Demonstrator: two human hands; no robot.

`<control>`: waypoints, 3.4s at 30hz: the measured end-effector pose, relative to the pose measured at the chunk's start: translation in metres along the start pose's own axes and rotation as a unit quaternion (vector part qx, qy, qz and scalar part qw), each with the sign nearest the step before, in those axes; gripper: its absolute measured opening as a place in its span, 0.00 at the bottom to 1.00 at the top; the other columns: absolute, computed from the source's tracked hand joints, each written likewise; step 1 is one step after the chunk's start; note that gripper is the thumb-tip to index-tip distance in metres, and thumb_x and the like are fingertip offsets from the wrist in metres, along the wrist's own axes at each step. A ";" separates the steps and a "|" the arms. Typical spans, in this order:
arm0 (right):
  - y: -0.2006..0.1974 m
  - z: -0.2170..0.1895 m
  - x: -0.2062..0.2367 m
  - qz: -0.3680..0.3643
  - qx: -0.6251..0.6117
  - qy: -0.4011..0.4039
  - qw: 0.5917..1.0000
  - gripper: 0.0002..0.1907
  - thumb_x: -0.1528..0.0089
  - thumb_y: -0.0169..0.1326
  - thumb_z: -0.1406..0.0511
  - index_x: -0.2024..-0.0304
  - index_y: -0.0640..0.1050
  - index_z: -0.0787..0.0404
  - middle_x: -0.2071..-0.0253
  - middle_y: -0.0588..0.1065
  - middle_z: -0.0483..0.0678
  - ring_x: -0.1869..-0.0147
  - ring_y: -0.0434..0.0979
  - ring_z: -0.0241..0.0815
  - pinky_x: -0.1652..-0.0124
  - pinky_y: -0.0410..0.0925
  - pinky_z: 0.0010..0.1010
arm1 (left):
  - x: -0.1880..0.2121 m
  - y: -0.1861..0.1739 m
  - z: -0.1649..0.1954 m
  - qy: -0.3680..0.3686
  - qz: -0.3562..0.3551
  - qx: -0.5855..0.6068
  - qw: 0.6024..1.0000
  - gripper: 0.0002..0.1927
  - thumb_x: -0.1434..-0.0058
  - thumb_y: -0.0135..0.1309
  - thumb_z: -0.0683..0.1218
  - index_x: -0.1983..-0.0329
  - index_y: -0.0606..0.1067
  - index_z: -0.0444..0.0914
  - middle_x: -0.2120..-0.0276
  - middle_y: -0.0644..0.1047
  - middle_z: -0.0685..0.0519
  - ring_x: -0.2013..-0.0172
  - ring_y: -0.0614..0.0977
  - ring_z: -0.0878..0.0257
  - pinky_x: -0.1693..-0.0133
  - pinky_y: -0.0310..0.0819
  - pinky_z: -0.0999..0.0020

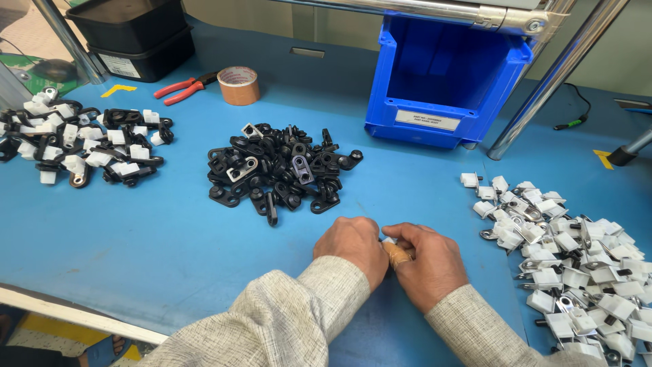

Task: The person picks black plastic bracket parts one at a time from a pile on the workbench, presses a white foam pad onto each bracket, and places the finished bracket onto a growing pile of completed parts on the right side of the bench.

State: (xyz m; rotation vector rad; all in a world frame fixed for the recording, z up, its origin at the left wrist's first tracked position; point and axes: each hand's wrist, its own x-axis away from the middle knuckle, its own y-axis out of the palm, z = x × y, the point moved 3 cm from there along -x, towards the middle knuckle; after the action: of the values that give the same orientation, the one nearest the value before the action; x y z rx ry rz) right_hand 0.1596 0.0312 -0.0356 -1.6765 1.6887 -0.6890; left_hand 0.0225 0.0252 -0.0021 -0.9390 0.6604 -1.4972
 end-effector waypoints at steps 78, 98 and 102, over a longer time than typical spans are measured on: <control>0.017 0.025 0.034 0.011 -0.223 0.139 0.965 0.14 0.39 0.52 0.72 0.54 0.85 0.63 0.81 0.75 0.53 0.84 0.65 0.33 0.85 0.57 0.26 | 0.030 0.046 -0.031 -0.112 -0.053 0.478 0.870 0.24 0.43 0.61 0.35 0.42 0.76 0.37 0.65 0.85 0.49 0.69 0.87 0.64 0.70 0.84 0.73; 0.022 0.043 0.033 -0.031 -0.398 0.338 0.852 0.11 0.37 0.53 0.67 0.55 0.80 0.67 0.77 0.71 0.51 0.83 0.60 0.35 0.87 0.49 0.28 | 0.036 0.045 -0.022 -0.113 -0.017 0.496 0.861 0.19 0.40 0.58 0.36 0.45 0.76 0.38 0.65 0.85 0.49 0.69 0.88 0.66 0.68 0.85 0.74; 0.015 0.041 0.034 -0.063 -0.450 0.326 0.829 0.12 0.35 0.48 0.67 0.57 0.78 0.69 0.75 0.79 0.49 0.85 0.63 0.37 0.86 0.51 0.29 | 0.034 0.046 -0.024 -0.115 -0.030 0.512 0.851 0.19 0.40 0.58 0.36 0.45 0.75 0.38 0.65 0.85 0.49 0.68 0.88 0.66 0.68 0.86 0.73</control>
State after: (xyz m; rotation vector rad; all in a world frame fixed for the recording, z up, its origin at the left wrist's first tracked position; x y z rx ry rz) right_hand 0.1818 0.0013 -0.0768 -2.3679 2.6929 -0.5892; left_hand 0.0270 -0.0176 -0.0471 -0.2756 -0.3696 -1.4671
